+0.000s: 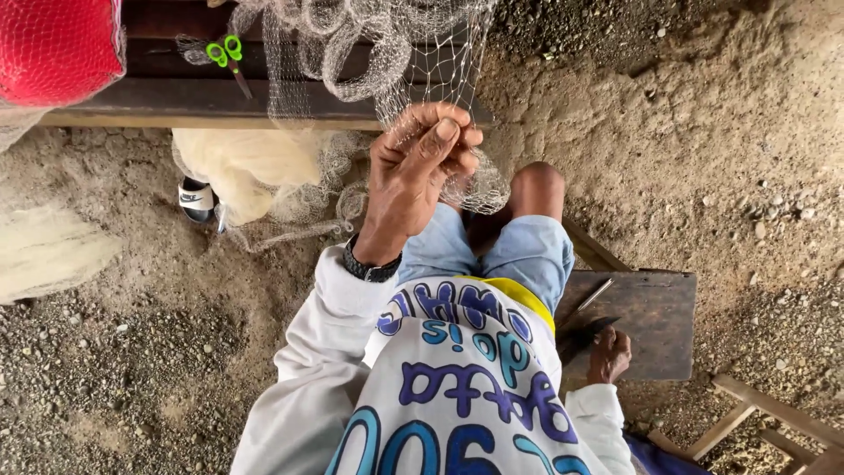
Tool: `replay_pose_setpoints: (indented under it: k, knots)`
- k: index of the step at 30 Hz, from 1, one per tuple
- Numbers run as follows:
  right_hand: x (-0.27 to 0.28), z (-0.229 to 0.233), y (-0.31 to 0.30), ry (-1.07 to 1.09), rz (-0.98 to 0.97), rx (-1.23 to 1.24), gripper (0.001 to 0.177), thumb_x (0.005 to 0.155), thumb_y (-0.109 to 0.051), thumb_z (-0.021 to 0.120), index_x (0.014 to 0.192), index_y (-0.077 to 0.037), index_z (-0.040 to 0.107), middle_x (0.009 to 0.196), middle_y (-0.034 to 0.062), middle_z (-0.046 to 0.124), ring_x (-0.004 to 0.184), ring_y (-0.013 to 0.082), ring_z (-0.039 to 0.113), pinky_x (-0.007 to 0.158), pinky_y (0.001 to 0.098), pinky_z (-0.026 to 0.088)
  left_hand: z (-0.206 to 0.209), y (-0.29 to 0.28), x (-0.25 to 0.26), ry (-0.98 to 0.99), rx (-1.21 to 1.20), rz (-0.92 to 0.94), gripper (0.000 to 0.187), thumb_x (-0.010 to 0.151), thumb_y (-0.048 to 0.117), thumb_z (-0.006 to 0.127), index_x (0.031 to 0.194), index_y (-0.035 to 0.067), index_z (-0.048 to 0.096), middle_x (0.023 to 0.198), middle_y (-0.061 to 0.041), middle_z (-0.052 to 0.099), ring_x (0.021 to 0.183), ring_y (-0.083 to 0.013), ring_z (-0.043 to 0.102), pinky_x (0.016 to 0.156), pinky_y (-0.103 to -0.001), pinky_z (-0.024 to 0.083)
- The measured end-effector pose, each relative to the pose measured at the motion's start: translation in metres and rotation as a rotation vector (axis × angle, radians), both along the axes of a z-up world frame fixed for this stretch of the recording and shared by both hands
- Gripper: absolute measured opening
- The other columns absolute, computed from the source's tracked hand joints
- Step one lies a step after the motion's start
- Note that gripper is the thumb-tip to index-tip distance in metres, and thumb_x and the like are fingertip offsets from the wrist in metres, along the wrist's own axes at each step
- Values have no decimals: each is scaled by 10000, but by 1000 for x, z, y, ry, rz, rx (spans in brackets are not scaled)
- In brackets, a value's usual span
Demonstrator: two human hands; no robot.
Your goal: Repairing or weaving a fine-mesh fishing net using a shuttle tool and scissors.
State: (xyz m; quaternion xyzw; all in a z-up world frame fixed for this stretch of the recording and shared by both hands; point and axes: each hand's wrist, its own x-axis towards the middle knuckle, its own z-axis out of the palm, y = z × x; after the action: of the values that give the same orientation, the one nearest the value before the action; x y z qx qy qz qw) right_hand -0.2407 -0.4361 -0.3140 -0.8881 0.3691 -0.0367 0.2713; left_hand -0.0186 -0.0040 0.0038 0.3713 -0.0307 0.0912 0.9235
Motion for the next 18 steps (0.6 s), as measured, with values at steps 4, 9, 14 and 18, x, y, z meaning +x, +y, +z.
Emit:
replay_pose_setpoints:
  k: [4,9,14,18]
  knots:
    - [-8,-8,-27,26,60,27,259,936,-299,561,946,-45,609,788,158,598,794,353,589,749,474,450,2,2,-3,-13,39,-1,172,876,109,544,968,-35,562,831,-203,628,687,-182,659,622,-268,577]
    - [72,78,18,-42,209,-244,158,962,-243,549,927,-90,573,826,150,483,761,385,560,689,527,478,6,-5,-5,-21,108,-8,172,879,129,548,964,-18,576,834,-175,636,692,-152,652,641,-249,575]
    - [162,295,205,-467,522,355,355,956,-324,410,1030,-5,548,869,180,493,808,292,522,738,475,496,6,-19,-6,-26,118,-57,166,872,108,550,952,-37,565,816,-183,633,674,-153,651,627,-244,570]
    - [220,304,245,-415,769,499,395,875,-346,496,1122,-37,502,922,183,516,808,281,536,727,449,495,13,-24,-10,-43,154,-82,176,874,120,547,959,-31,572,816,-189,635,674,-162,655,620,-252,576]
